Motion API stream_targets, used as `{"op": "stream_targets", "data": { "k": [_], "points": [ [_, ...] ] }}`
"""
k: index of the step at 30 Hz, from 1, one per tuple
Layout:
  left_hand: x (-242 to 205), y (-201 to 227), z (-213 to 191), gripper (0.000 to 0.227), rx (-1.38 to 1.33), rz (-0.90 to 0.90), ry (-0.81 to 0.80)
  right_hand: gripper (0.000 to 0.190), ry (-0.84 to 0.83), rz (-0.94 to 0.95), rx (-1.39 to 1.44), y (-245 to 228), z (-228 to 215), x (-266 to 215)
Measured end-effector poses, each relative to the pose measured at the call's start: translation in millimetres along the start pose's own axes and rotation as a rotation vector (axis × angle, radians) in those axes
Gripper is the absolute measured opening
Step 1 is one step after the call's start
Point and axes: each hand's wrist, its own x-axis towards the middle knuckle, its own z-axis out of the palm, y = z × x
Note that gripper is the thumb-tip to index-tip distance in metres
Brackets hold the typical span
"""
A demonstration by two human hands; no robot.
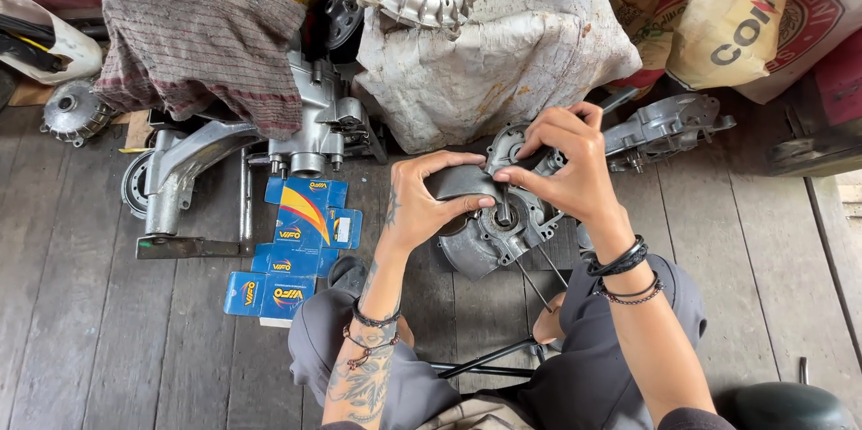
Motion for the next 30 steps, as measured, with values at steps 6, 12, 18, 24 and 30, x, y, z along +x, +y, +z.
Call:
{"op": "stream_targets", "data": {
  "k": [6,12,18,24,30],
  "points": [
    [-1,2,3,0.045,-0.021,-0.021,0.030,0.036,-0.113,-0.007,0.157,-1,-7,1],
    [0,1,4,0.042,-0.100,-0.004,0.021,0.033,0.046,0.011,-0.173,-10,-4,8],
    [3,-5,4,0.039,-0.273,-0.028,0.102,0.032,0.043,0.243,0.079,13,-1,-7],
    [1,-56,27,0.035,-0.491,-0.320,0.241,0.057,0.089,0.291,0.291,12,25,-16],
    [-3,-18,37,0.105,-0.636,-0.769,0.379,0.065,0.174,0.144,0.027,1,28,-8]
  ]
}}
